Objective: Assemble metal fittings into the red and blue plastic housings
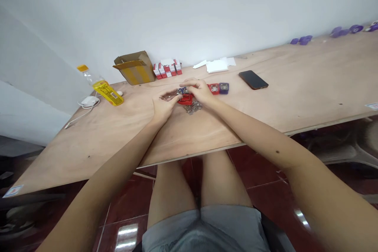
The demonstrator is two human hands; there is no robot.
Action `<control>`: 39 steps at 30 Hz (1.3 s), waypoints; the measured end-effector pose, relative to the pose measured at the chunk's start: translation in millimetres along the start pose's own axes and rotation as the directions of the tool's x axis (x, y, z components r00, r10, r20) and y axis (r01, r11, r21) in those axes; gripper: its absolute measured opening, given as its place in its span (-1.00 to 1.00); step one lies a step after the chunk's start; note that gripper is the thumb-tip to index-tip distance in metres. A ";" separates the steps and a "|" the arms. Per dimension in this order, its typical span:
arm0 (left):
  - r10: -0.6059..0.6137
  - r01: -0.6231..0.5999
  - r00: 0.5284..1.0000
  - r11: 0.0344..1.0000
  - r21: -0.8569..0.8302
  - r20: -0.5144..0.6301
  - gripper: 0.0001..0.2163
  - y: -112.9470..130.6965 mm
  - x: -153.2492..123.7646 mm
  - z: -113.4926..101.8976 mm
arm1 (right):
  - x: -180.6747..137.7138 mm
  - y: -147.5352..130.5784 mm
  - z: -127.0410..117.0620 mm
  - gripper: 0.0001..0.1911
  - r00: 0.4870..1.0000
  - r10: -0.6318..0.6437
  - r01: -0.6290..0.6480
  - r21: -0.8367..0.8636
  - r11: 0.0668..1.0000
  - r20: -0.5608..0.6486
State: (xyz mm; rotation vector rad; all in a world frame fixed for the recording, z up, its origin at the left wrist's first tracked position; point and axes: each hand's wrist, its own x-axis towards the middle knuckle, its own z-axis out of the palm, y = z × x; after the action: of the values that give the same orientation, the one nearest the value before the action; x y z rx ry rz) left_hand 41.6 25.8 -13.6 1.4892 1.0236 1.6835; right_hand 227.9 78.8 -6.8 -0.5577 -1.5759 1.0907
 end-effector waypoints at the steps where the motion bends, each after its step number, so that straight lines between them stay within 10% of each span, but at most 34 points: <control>1: -0.002 0.002 1.000 1.000 -0.002 -0.010 -0.61 -0.3 0.1 0.0 | 0.1 0.1 0.0 -0.86 1.000 0.015 -0.015 0.001 1.000 0.009; 39: -0.013 0.013 1.000 1.000 0.005 -0.004 -0.62 -2.1 1.5 -3.2 | 1.2 1.7 -1.0 -0.83 0.999 0.016 -0.016 -0.027 1.000 0.029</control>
State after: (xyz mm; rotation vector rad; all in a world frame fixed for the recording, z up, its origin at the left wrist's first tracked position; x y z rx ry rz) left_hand 38.2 27.8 -14.9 1.4799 1.0388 1.6762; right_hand 228.2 80.9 -7.6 -0.5750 -1.6162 1.0959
